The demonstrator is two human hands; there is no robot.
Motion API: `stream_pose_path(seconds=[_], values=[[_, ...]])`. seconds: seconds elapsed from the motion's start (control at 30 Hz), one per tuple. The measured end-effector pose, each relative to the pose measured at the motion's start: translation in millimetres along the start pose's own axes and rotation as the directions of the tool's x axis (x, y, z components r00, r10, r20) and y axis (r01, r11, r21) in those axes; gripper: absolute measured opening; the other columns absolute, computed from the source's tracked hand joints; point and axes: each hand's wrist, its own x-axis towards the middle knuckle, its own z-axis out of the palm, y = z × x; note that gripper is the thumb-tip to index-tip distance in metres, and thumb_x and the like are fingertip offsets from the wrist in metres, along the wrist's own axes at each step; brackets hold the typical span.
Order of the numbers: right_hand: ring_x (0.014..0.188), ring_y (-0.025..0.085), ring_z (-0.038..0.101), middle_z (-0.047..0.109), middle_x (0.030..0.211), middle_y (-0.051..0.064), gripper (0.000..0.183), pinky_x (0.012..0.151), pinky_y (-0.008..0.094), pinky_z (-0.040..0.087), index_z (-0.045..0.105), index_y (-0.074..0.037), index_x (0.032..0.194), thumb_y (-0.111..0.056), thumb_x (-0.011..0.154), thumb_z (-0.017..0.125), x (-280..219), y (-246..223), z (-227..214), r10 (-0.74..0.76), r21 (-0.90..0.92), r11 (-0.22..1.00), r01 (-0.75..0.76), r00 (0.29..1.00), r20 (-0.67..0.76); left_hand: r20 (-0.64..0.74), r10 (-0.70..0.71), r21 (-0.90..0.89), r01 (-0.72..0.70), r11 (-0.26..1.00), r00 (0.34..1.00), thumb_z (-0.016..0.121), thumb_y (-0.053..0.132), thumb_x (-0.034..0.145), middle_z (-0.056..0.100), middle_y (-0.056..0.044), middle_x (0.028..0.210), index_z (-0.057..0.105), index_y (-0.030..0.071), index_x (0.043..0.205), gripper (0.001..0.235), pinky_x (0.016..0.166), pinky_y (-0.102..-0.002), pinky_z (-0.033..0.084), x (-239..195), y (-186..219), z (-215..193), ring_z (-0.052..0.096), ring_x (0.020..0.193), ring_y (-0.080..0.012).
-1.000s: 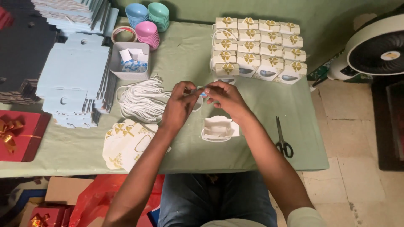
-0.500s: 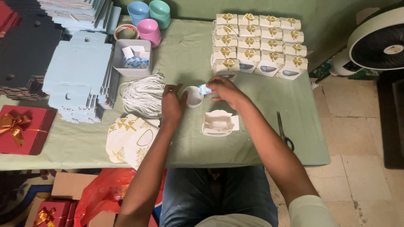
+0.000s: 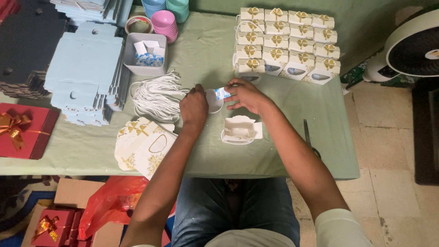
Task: Assembling small decorative gift boxes by folding cardboard, threading white cord handles through holes, and packing them with small items.
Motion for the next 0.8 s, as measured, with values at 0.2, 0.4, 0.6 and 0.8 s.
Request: stream_pose_path(seconds=[0.2, 0.4, 0.6, 0.8], values=[[0.126, 0.046, 0.062, 0.05, 0.119, 0.012, 0.019, 0.093, 0.066, 0.056, 0.049, -0.012, 0.116, -0.024, 0.102, 0.054, -9.6, -12.6, 3.0, 0.011, 0.042, 0.999, -0.011, 1.0, 0.004, 0.093, -0.018, -0.006, 0.019, 1.0, 0.995, 0.054, 0.025, 0.104, 0.073, -0.014, 0.091, 0.062, 0.007, 0.106, 0.02, 0.076, -0.051, 0.063, 14.2, -3.4, 2.6, 0.077, 0.089, -0.0367], [0.123, 0.039, 0.064, 0.051, 0.116, 0.009, 0.026, 0.091, 0.064, 0.056, 0.05, -0.012, 0.12, -0.028, 0.1, 0.057, -1.4, -4.5, 0.9, 0.008, 0.053, 0.999, -0.006, 0.999, -0.04, 0.097, -0.006, -0.059, 0.012, 0.998, 0.995, 0.054, 0.028, 0.104, 0.071, -0.014, 0.099, 0.066, 0.006, 0.11, 0.026, 0.08, -0.05, 0.061, 19.0, 3.2, -19.4, 0.075, 0.098, -0.0349], [0.114, 0.026, 0.061, 0.056, 0.11, 0.005, 0.029, 0.096, 0.053, 0.059, 0.062, -0.013, 0.113, -0.035, 0.095, 0.067, -2.0, 9.0, -14.5, -0.224, 0.003, 0.974, 0.228, 0.955, -0.193, 0.007, -0.021, -0.276, 0.022, 0.961, 1.0, 0.051, 0.021, 0.106, 0.066, -0.015, 0.106, 0.059, 0.006, 0.115, 0.018, 0.085, -0.056, 0.058, -1.7, 17.5, -74.4, 0.071, 0.103, -0.0394], [0.088, 0.014, 0.072, 0.062, 0.098, 0.001, 0.02, 0.086, 0.031, 0.062, 0.064, -0.012, 0.111, -0.023, 0.096, 0.072, -65.8, 3.8, -4.5, -0.449, 0.032, 0.881, 0.472, 0.855, -0.26, -0.043, -0.064, -0.497, 0.035, 0.867, 0.997, 0.045, 0.025, 0.109, 0.071, -0.017, 0.118, 0.049, 0.011, 0.117, 0.017, 0.088, -0.06, 0.056, -35.8, 31.5, -114.1, 0.072, 0.106, -0.0413]])
